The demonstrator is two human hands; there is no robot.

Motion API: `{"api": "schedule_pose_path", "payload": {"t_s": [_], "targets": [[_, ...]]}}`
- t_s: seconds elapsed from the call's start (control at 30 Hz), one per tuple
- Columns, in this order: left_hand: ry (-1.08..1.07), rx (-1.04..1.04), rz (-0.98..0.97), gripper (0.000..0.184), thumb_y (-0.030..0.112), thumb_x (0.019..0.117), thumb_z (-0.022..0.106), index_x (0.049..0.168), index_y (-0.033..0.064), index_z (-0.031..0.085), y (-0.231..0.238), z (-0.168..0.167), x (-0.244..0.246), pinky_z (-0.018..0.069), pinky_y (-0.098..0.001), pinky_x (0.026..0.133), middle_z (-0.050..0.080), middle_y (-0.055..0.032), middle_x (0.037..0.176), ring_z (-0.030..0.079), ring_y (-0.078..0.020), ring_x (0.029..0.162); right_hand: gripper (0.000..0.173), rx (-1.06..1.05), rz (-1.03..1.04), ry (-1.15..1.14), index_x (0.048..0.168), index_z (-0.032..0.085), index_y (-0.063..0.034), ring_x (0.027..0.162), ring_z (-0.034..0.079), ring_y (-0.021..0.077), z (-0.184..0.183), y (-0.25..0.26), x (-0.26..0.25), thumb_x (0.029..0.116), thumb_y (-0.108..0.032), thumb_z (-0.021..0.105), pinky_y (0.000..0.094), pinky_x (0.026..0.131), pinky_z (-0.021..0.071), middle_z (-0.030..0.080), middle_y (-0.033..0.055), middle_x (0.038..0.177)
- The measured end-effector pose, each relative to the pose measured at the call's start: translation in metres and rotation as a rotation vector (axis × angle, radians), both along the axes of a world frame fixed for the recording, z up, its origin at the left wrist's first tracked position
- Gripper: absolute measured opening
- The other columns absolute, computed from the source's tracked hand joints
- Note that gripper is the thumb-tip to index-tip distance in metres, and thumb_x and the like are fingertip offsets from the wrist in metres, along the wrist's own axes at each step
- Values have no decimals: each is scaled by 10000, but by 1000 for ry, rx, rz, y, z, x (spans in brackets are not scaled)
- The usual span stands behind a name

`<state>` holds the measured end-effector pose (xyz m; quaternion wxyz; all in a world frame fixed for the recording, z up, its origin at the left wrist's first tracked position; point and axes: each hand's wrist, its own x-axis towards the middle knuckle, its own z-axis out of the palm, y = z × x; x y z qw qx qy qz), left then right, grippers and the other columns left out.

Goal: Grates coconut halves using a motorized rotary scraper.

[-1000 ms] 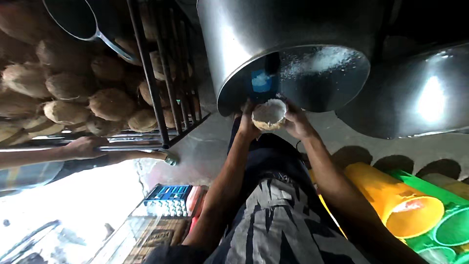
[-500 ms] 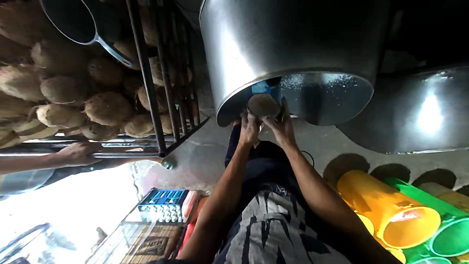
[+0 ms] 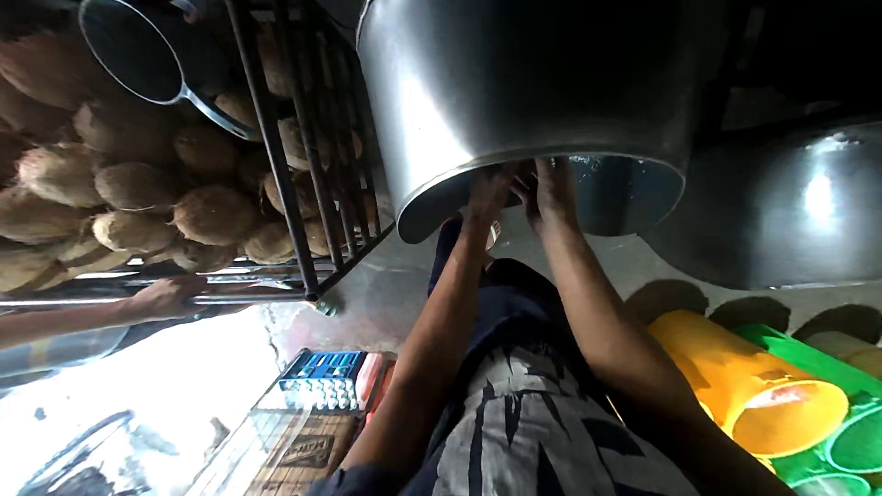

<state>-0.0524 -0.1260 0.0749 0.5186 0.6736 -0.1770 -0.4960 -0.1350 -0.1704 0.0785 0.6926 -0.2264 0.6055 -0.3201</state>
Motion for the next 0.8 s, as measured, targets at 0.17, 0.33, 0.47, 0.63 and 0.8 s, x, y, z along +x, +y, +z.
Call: {"api": "schedule_pose_path", "payload": {"t_s": [0.17,0.33,0.47,0.63,0.8], "targets": [[-95,40,-104,281,119,1039,559,1254,-54,609,10,-25,10,503,-275,968,651,-133,1158,607,-100,1058,388,-1,-34,-39,1382,446,-78,921,703,250,-8,9,5,1023,-88,593,431,786,635,633,139,1111],[31,-90,109,306,194,1047,562,1282,-1,576,13,-9,4,542,-324,952,670,-78,1122,639,-105,1042,511,8,87,32,1463,432,-151,942,703,238,17,10,6,1004,-174,654,404,763,632,646,122,1168],[105,-132,75,408,249,1065,534,1396,15,484,1,-11,-9,548,-362,982,635,-110,1235,634,-145,1117,552,17,78,69,1500,394,-184,975,703,268,24,-1,-4,1012,-216,652,432,773,637,637,138,1211],[389,-86,92,476,382,1088,458,1477,109,430,16,-38,-6,547,-413,983,607,-87,1320,612,-184,1176,888,-114,224,175,1620,199,-199,1122,674,275,3,14,-18,936,-257,762,434,880,626,563,159,1389],[720,-80,412,713,725,999,260,1269,164,607,55,-69,-12,583,-455,859,695,-64,1107,672,-191,1010,1129,-629,768,529,1636,123,-56,1422,446,346,-27,73,-52,825,-339,856,469,1099,483,252,243,1640]]}}
